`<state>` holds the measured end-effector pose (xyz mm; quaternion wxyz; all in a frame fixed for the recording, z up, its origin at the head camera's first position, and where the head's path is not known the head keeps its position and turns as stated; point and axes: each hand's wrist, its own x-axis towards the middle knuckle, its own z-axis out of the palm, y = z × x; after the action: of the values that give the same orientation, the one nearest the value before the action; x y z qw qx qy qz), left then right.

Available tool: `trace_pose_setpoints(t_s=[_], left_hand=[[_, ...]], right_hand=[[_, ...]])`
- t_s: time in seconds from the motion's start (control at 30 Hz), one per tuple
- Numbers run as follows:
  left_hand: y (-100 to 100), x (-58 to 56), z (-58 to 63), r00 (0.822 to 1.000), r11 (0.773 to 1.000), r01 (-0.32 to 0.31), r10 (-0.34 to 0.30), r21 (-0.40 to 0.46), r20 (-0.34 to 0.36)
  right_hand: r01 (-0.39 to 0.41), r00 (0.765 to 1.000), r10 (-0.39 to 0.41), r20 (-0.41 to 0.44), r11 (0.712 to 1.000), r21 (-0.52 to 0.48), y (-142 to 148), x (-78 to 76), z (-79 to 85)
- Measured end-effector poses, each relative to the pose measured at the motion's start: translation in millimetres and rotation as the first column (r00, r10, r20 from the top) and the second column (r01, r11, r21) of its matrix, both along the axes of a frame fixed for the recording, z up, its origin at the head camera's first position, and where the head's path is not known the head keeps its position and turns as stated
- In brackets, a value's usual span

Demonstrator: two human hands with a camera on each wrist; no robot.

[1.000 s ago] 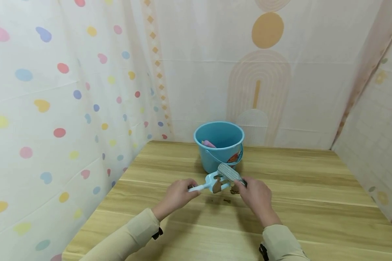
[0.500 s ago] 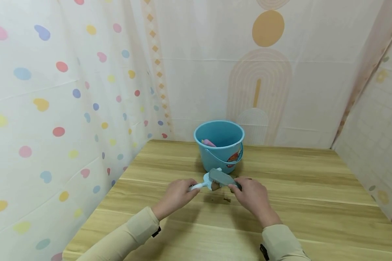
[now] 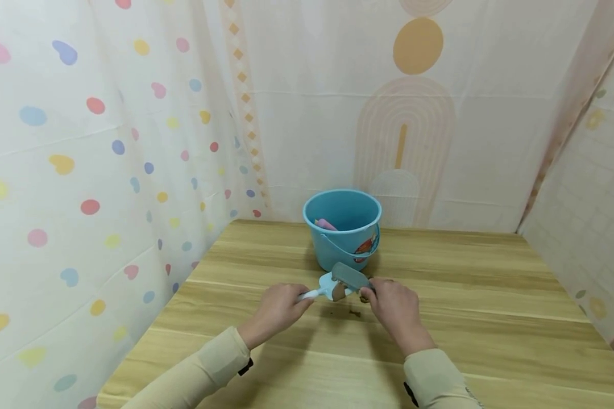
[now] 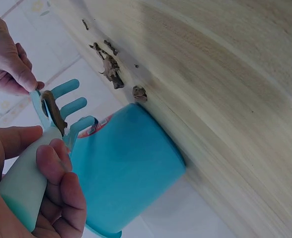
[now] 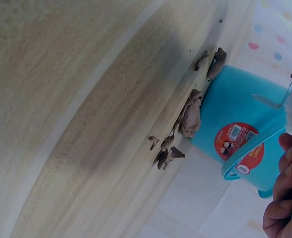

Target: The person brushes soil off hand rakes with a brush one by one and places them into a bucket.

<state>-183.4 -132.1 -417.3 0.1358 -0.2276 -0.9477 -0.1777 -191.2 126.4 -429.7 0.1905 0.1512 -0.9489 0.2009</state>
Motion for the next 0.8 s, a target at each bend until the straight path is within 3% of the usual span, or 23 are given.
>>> trace_pose_setpoints(t_s=[0.5,0.8], left_hand=[[0.8,1.9,1.0,0.998,1.000,-0.011,0.011,0.002,0.056],[-0.5,2.6,0.4,0.999,1.000,-0.017,0.016,0.009,0.044]], right_hand=[[0.051,0.999,-0.051,-0.006,0.999,-0.007,-3.1,-2.2,-6.1],[0.067,0.997,-0.067,0.028,0.998,-0.013,-1.3,-2.9,-6.1]])
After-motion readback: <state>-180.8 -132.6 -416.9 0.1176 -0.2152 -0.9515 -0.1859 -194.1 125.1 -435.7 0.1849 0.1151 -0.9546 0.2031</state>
